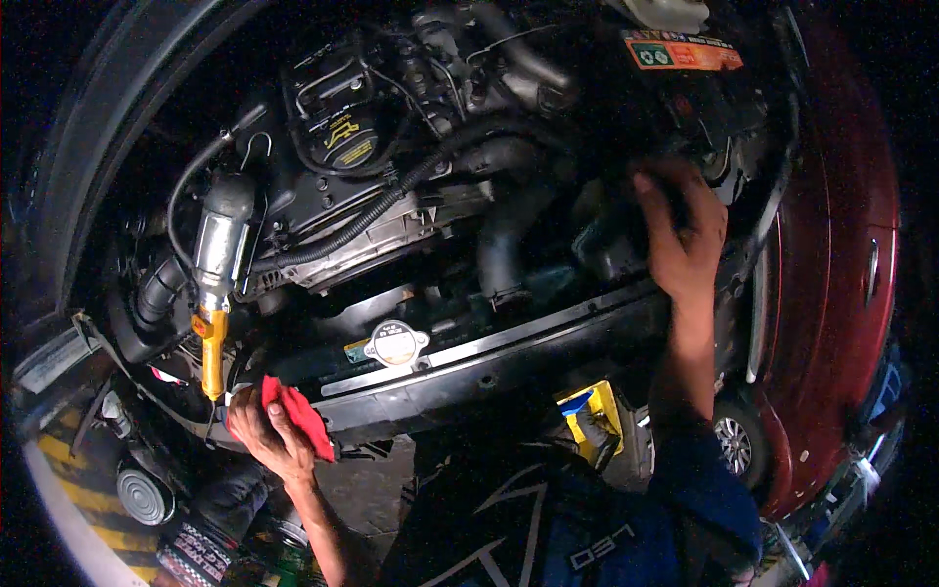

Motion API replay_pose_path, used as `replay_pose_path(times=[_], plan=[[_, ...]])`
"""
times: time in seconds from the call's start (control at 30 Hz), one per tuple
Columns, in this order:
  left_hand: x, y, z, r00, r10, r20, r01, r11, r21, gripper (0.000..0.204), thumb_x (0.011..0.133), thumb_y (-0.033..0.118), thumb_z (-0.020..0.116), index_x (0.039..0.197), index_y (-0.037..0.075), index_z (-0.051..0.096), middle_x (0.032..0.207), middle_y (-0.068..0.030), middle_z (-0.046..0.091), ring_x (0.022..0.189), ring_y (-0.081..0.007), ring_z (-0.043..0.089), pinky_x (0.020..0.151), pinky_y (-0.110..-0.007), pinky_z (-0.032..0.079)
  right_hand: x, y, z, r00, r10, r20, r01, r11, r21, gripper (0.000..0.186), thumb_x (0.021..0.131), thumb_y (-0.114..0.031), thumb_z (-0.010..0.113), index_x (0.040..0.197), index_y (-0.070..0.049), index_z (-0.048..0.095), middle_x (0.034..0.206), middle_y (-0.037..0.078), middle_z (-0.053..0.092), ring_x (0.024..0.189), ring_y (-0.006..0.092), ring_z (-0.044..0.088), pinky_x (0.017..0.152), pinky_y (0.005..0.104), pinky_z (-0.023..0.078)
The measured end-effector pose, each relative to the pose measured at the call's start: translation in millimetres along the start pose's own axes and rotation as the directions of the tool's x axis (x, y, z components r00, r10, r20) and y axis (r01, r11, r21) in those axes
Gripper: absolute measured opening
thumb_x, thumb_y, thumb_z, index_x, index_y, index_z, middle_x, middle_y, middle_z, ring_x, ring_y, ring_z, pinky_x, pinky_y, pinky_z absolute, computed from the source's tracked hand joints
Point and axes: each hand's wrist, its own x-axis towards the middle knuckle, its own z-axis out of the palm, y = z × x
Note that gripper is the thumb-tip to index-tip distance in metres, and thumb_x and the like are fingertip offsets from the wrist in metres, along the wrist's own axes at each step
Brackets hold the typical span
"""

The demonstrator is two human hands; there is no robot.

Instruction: The person removes a hose from a car engine compartment using pliers, places it into a tray, and installs a hose into the engine compartment by hand.

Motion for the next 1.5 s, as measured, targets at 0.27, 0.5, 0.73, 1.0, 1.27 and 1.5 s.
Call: replay_pose_path(times=[0.27, 0.5, 0.73, 1.0, 1.27, 1.5], plan=[[6, 11, -2, 1.0, -0.008, 0.005, 0.008, 1.0, -0.002, 0.04, 0.1, 0.034, 0.043, 0.109, 0.0, 0.061, 0.11, -0.0182, 0.06, 0.107, -0.0368, 0.052, 0.098, -0.048, 0.034, 2, 2, 0, 1.0, 0.012, 0.019, -0.013, 0.999, 0.048, 0.014, 0.084, -0.007, 0.068, 0.096, -0.001, 0.067, 0.094, 0.015, 0.069, 0.084, 0.0299, 0.068, 0.075, 0.0351, 0.052], [6, 10, -1, 1.0, -0.016, -0.003, 0.016, 1.0, 0.006, 0.039, 0.099, 0.033, 0.044, 0.109, 0.0, 0.062, 0.11, -0.0183, 0.06, 0.108, -0.0371, 0.052, 0.099, -0.048, 0.033, 2, 3, 0, 1.0, 0.02, 0.024, -0.02, 1.0, 0.007, 0.015, 0.085, -0.01, 0.068, 0.098, -0.002, 0.068, 0.094, 0.014, 0.07, 0.085, 0.03, 0.069, 0.075, 0.0356, 0.052], [3, 7, 0, 0.999, -0.048, 0.022, 0.048, 0.999, 0.001, 0.038, 0.099, 0.033, 0.044, 0.108, 0.0, 0.061, 0.11, -0.0183, 0.06, 0.108, -0.0368, 0.052, 0.099, -0.047, 0.033, 2, -1, -2, 0.996, 0.074, 0.048, -0.075, 0.997, 0.018, 0.014, 0.085, -0.011, 0.068, 0.096, -0.002, 0.068, 0.093, 0.014, 0.07, 0.084, 0.0275, 0.069, 0.075, 0.0338, 0.052], [1, -1, 3, 1.0, 0.0, -0.008, 0.001, 0.999, 0.054, 0.036, 0.098, 0.03, 0.044, 0.108, 0.0, 0.061, 0.11, -0.0186, 0.06, 0.106, -0.0371, 0.052, 0.098, -0.047, 0.033, 3, 0, -1, 0.999, 0.034, 0.028, -0.034, 0.999, 0.024, 0.013, 0.085, -0.009, 0.068, 0.095, -0.001, 0.069, 0.092, 0.013, 0.071, 0.081, 0.0279, 0.069, 0.073, 0.0336, 0.052], [0, -1, 2, 0.998, -0.05, 0.036, 0.049, 0.998, 0.03, 0.036, 0.098, 0.03, 0.045, 0.106, -0.001, 0.061, 0.109, -0.0188, 0.06, 0.107, -0.0372, 0.052, 0.099, -0.048, 0.033, 5, -2, -2, 0.999, 0.029, 0.043, -0.029, 1.0, 0.005, 0.012, 0.084, -0.008, 0.068, 0.094, -0.002, 0.069, 0.09, 0.013, 0.07, 0.079, 0.0278, 0.069, 0.071, 0.0339, 0.052], [-1, -2, 3, 0.999, -0.034, -0.008, 0.034, 0.999, -0.015, 0.035, 0.098, 0.03, 0.045, 0.104, -0.001, 0.061, 0.108, -0.0192, 0.06, 0.105, -0.038, 0.052, 0.099, -0.048, 0.032, 3, 3, -1, 1.0, 0.008, 0.014, -0.007, 0.999, -0.053, 0.013, 0.084, -0.008, 0.069, 0.094, -0.002, 0.068, 0.088, 0.014, 0.07, 0.076, 0.0274, 0.068, 0.069, 0.0334, 0.051]])
